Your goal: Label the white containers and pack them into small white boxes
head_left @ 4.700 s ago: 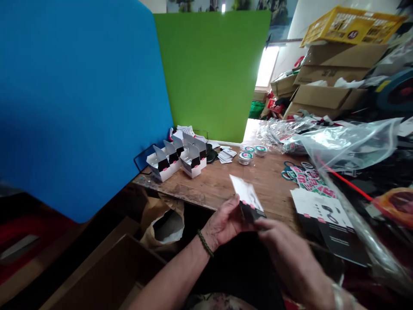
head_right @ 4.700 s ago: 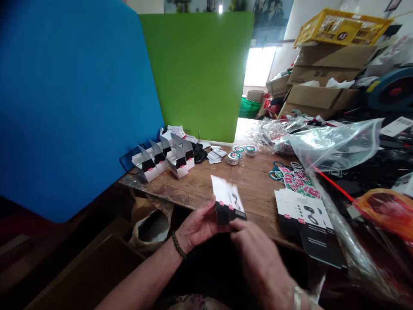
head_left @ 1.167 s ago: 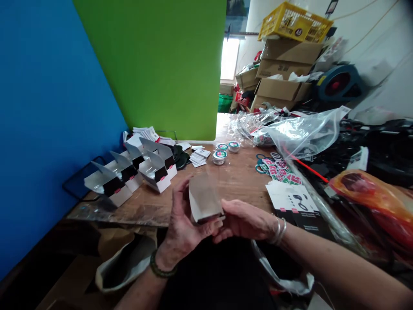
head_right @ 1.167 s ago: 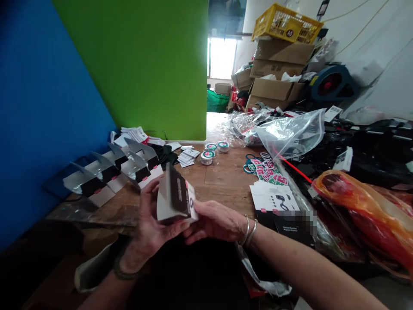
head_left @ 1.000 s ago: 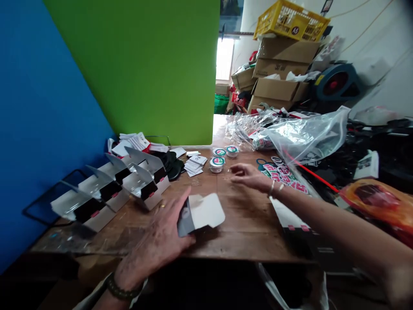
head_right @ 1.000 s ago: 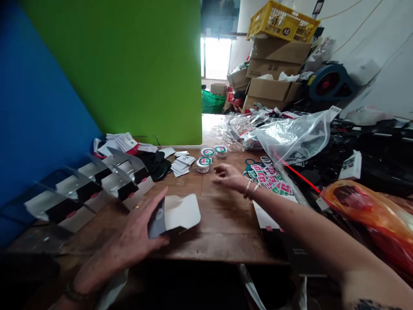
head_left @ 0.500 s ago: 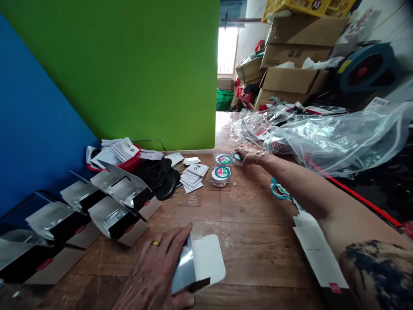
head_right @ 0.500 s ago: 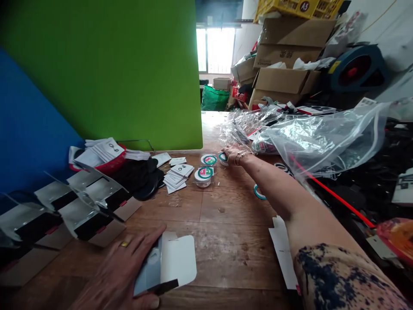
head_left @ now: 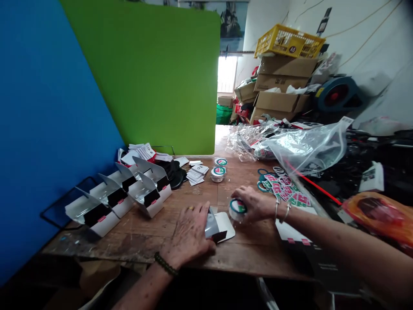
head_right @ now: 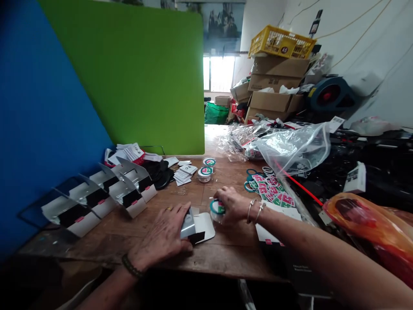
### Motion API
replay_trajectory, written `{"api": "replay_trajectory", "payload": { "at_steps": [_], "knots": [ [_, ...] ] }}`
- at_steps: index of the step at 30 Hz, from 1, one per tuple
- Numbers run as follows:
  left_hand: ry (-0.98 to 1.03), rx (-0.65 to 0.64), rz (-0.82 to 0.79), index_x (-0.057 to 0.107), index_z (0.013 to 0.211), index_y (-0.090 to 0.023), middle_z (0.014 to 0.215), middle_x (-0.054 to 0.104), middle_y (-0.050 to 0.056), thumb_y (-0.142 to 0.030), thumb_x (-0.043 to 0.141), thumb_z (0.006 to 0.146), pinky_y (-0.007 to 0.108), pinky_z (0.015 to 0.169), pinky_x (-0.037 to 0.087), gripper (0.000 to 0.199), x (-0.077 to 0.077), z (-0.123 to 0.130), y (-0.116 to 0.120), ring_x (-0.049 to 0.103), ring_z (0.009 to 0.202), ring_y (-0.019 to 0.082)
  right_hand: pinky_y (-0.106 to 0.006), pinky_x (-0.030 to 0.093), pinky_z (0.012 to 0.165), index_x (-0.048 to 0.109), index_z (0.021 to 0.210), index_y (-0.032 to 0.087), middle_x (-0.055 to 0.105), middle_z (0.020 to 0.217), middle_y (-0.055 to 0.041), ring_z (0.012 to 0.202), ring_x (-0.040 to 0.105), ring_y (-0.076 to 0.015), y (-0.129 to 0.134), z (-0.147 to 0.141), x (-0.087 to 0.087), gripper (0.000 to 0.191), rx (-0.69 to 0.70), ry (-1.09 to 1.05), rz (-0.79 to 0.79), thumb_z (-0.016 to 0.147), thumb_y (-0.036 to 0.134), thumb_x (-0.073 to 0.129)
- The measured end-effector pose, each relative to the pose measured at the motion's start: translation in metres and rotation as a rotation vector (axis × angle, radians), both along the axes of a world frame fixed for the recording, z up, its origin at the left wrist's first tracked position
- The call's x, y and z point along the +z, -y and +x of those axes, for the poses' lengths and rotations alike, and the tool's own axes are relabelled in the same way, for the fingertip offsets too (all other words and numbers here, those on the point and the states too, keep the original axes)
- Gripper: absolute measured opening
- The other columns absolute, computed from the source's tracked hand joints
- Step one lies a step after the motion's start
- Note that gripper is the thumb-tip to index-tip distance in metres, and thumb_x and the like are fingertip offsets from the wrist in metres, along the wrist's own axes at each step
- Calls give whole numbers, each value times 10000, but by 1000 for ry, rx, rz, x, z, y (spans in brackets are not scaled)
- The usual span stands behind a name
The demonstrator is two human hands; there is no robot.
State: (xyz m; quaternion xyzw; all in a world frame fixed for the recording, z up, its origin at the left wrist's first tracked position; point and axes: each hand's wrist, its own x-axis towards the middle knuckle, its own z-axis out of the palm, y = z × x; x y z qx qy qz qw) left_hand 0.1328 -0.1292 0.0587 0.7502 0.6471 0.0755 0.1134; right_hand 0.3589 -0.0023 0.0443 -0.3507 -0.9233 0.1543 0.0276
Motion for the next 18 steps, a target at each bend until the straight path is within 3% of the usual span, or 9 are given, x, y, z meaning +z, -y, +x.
{"api": "replay_trajectory", "payload": {
  "at_steps": [3, 7, 13, 18],
  "knots": [
    [-18, -13, 2, 419, 1446, -98, 1358, 562, 158, -333, 729, 586, 481, 1066, 354, 944, -1, 11, 13, 498, 1213, 347, -425, 424, 959, 573, 1222, 120, 539, 1161, -142, 1062, 480, -303, 41, -5, -10, 688, 34, -60, 20, 616, 359, 794],
    [-33, -29, 41, 425, 1440, -89, 1320, 578, 164, -363, 746, 576, 471, 1033, 381, 962, -3, 17, 28, 511, 1181, 346, -418, 427, 946, 555, 1229, 102, 530, 1146, -143, 1064, 451, -299, 69, -15, -13, 653, 36, -74, 37, 618, 223, 751],
    [-13, -29, 81, 433, 1426, -112, 1281, 588, 150, -419, 804, 552, 449, 1007, 391, 998, -8, 13, 41, 528, 1137, 324, -484, 401, 1027, 447, 1390, 149, 489, 1260, -142, 1163, 439, -320, 83, -30, -10, 865, 68, -151, -90, 620, 285, 817],
    [27, 5, 93, 409, 1424, -147, 1291, 575, 140, -438, 823, 561, 445, 1012, 371, 1000, -14, 9, 46, 525, 1151, 320, -453, 373, 1115, 309, 1489, 182, 360, 1394, -145, 1284, 420, -299, 85, -31, -2, 1105, 55, -282, -372, 529, 161, 854]
  ]
}}
